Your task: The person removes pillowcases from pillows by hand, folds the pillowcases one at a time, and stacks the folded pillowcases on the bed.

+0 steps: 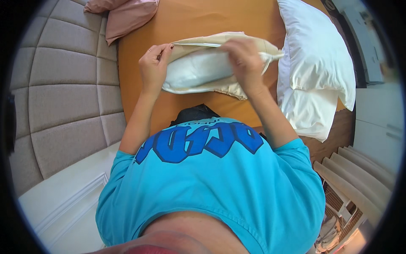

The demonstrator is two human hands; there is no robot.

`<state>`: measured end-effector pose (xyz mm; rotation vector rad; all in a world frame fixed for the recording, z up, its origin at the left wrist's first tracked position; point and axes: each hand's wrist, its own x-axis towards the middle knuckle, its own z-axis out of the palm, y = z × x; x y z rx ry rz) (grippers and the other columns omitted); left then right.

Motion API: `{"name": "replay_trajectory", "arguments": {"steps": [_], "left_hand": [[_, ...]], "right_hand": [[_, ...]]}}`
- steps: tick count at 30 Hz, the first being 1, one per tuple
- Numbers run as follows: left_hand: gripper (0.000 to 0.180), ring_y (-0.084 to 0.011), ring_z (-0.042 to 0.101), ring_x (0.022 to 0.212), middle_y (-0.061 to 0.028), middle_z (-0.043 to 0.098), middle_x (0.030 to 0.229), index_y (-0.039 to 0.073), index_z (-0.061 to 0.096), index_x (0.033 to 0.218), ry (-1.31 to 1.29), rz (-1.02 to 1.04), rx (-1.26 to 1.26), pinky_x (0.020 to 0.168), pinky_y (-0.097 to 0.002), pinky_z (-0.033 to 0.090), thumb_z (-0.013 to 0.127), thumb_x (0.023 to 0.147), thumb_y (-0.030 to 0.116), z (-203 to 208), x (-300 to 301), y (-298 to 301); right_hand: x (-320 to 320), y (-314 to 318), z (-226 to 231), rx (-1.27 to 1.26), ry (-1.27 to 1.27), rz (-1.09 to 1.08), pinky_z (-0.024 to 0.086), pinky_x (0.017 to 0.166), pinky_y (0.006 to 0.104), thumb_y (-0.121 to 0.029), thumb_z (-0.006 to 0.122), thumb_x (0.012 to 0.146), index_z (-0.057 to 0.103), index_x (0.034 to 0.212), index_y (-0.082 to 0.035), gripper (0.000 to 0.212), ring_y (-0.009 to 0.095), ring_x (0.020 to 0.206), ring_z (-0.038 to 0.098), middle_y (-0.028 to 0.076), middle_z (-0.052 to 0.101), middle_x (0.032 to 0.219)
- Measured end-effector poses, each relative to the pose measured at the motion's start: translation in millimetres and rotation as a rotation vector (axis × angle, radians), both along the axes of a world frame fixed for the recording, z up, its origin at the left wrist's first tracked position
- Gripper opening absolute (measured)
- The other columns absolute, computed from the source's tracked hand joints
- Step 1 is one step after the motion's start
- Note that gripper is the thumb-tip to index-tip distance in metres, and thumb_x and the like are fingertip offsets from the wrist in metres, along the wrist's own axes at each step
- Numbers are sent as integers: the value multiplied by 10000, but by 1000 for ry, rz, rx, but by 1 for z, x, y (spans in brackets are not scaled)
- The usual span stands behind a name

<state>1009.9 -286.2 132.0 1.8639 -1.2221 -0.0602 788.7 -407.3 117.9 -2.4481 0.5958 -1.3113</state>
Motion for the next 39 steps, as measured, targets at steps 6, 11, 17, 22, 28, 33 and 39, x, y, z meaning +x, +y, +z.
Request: {"name": "replay_trajectory", "arguments": {"steps": [6,11,17,22,28,33,39], "left_hand": [[99,-273,620,665,-93,634,748,89,688,880,-202,6,-230,593,-382,497,660,866,183,-30,0,-12],[112,-254,616,675,-71,640,849,112,691,904,-367,-110,-173,622,-361,508,662,796,99,-19,11,-4],[263,-242,613,837,-61,630,1000,162,679,1010,-623,-134,-28,721,-370,521,618,767,81,-23,41,11],[244,-282,590,945,-79,620,1019,145,654,1077,-365,68,137,812,-396,500,554,858,103,-85,93,24],[238,-277,576,951,-101,602,998,112,687,1030,50,67,-319,871,-384,466,599,818,52,-33,73,-22],[215,-251,599,909,-99,561,1063,103,671,1061,-512,-421,-417,790,-358,509,656,850,141,20,-19,-23],[267,-289,611,825,-92,617,863,53,571,1034,-387,-587,-167,718,-389,493,644,817,191,17,-77,-12]], "right_hand": [[23,48,-14,176,266,476,499,847,366,-81,745,684,643,1148,-155,480,251,1047,576,67,613,1145],[33,29,-32,-358,623,116,519,723,409,-173,636,789,471,1357,-258,597,276,1007,607,71,553,1238],[56,-29,-13,-42,716,-7,510,686,456,-139,640,776,543,1206,-166,442,333,858,645,137,655,924],[54,5,53,222,127,351,509,729,375,-149,680,793,598,1118,-85,341,337,834,647,156,669,898],[67,-31,71,749,-84,102,473,714,267,-112,666,836,630,1029,-3,225,129,773,602,58,662,891],[95,-55,62,1227,-364,88,496,748,345,-130,696,834,562,1126,6,349,177,837,612,111,653,981],[102,-84,59,1537,-607,-5,498,866,429,-147,700,849,530,1187,52,427,295,938,628,184,637,1085]]}}
